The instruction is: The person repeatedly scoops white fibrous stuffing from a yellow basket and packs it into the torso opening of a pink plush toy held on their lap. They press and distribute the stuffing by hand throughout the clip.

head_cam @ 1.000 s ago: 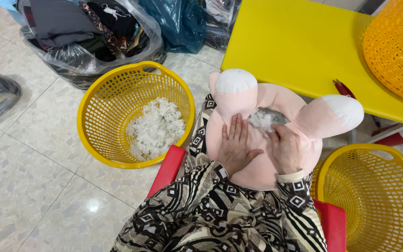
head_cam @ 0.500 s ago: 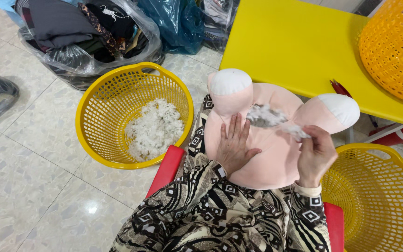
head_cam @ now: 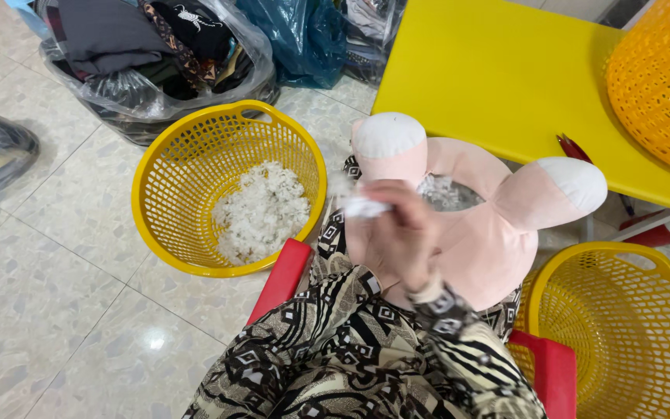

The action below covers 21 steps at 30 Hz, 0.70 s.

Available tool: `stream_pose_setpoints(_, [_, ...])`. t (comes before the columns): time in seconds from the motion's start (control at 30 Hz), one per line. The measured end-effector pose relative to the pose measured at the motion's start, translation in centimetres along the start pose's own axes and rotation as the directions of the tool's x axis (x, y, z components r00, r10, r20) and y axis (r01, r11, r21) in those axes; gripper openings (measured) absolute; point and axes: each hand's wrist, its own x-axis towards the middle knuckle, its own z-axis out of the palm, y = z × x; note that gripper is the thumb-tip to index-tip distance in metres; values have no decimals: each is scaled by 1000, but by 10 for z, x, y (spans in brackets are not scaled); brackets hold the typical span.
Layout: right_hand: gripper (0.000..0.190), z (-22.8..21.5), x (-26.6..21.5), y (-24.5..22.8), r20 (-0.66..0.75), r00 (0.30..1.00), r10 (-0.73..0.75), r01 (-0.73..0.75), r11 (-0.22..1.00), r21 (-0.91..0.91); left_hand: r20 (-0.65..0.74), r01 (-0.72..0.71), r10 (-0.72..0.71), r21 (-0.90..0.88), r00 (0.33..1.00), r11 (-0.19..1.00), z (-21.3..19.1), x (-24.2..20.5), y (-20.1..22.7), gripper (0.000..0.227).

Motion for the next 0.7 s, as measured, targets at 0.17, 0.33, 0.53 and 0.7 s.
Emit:
stream_pose_setpoints(0.17, [40, 89, 10, 16, 382, 890, 250, -211, 967, -141, -30, 6, -6, -7, 1000, 1000, 15, -6, -6, 107])
stream_pose_setpoints(0.33, [68, 76, 4, 36, 581, 726, 369, -122, 900, -418, -139, -7, -3, -70, 990, 998, 25, 9, -4, 105])
stream_pose_setpoints(0.53, [30, -61, -9, 28, -82, 981, 174, -188, 785, -590, 305, 30, -34, 18, 952, 999, -14, 8, 5, 86])
stream_pose_setpoints(0.7, [67, -112, -65, 1, -181, 963, 200, -218, 182, -959, -92, -35, 31, -36, 995, 999, -50, 16, 19, 63])
